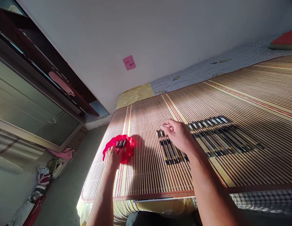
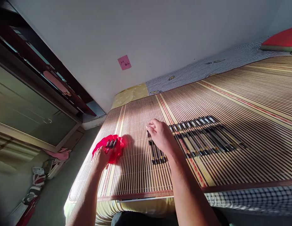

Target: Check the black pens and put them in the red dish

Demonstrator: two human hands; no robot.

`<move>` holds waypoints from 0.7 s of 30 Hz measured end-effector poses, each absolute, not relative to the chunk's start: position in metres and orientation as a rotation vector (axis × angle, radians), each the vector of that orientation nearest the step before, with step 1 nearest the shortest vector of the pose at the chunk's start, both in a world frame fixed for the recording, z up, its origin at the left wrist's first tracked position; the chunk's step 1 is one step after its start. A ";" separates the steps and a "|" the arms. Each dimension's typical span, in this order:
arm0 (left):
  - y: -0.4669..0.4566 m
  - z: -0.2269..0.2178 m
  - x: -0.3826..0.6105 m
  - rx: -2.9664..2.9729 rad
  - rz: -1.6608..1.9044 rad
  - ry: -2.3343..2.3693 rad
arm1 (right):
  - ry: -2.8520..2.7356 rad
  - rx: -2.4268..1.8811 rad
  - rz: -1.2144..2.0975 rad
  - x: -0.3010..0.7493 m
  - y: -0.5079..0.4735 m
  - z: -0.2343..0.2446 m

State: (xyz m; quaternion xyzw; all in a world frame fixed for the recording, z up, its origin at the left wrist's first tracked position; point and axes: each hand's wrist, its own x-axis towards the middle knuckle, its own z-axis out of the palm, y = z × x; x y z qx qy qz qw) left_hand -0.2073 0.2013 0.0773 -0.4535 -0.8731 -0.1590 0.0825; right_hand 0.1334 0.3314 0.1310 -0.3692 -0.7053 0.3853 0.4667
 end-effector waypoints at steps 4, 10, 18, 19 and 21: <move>0.198 0.089 -0.184 -1.265 -0.650 -2.521 | -1.525 -0.859 0.870 0.145 0.335 0.139; 0.207 0.086 -0.090 -1.559 -0.907 -2.382 | -1.407 -0.814 0.858 0.147 0.333 0.145; 0.233 0.072 -0.007 -1.800 -0.906 -2.501 | -1.401 -0.815 0.895 0.149 0.334 0.146; 0.237 0.072 -0.005 -1.784 -0.880 -2.537 | -1.401 -0.819 0.894 0.149 0.334 0.147; 0.243 0.074 -0.002 -1.756 -0.818 -2.597 | -1.401 -0.822 0.890 0.150 0.333 0.149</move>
